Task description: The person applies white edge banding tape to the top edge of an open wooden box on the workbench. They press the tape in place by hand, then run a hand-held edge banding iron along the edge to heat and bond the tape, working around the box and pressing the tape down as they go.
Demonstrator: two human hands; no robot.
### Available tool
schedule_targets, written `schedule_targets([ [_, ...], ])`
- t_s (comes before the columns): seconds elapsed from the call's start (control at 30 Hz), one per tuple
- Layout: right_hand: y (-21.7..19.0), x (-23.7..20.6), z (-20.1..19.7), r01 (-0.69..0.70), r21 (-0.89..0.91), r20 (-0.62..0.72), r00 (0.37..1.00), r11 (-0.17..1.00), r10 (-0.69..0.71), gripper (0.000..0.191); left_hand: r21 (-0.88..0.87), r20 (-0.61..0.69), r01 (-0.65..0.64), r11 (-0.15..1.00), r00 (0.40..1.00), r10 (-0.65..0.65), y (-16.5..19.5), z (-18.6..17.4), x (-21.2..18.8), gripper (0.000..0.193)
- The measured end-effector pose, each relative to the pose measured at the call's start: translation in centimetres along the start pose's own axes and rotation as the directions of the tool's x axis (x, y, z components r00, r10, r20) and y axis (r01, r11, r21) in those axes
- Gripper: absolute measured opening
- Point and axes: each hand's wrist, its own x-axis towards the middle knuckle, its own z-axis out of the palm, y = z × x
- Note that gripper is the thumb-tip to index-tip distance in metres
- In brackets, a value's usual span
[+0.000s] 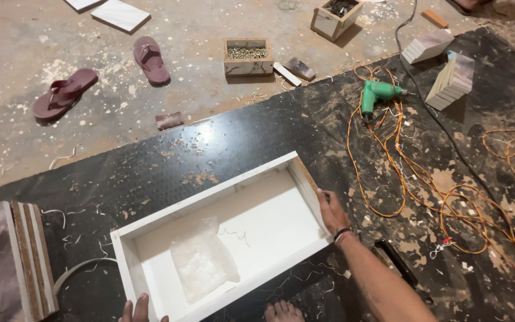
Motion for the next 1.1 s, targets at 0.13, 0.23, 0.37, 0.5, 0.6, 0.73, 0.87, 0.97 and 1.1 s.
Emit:
schedule_targets([
  [0.13,0.8,0.4,-0.5,0.110,0.203,0.068,0.990,0.973,-0.126,0.072,0.066,-0.028,-0.128,0.990,0.991,0.130,-0.1,-0.3,-1.1,0.053],
  [0.23,0.9,-0.4,0.4,0.130,-0.013,-0.019,0.991,0.991,-0.130,0.074,0.362,0.460,-0.080,0.929,0.882,-0.103,0.5,0.1,-1.4,0.067],
  [0.37,0.4,-2.6,2.9,0.398,-0.723,-0.206,0.656,0.565,-0.726,0.089,0.121,0.123,0.105,0.987,0.985,-0.120,4.2,2.2,-0.2,0.071],
  [0.5,-1.4,-8.9,8.1,0.680,-0.194,0.157,0.733,0.707,-0.661,0.087,-0.026,0.177,0.191,0.981,0.967,-0.183,11.6,4.3,2.5,0.068],
  [0.6,-3.0,-13.9,12.3,0.841,-0.178,0.413,0.535,0.510,-0.737,0.071,0.006,0.682,0.319,0.948,0.692,-0.237,14.9,4.5,4.4,0.060],
  [0.73,-2.8,-15.1,13.5,0.877,-0.202,0.542,0.471,0.437,-0.696,0.065,0.098,0.771,0.281,0.955,0.585,-0.251,15.2,2.8,5.1,0.056],
  [0.87,0.4,-11.2,11.6,0.888,-0.347,0.277,0.404,0.302,-0.872,0.055,0.114,0.612,0.260,0.959,0.742,-0.274,10.9,0.6,3.7,0.053],
  [0.97,2.2,-6.0,8.0,0.855,-0.418,0.345,0.462,0.307,-0.817,0.056,0.106,0.600,0.182,0.978,0.772,-0.209,6.7,-1.2,1.7,0.049],
  [1.1,4.8,-1.2,1.8,0.807,-0.506,0.279,0.489,0.306,-0.826,0.057,0.086,0.729,0.267,0.960,0.640,-0.243,5.4,-1.6,1.2,0.050],
])
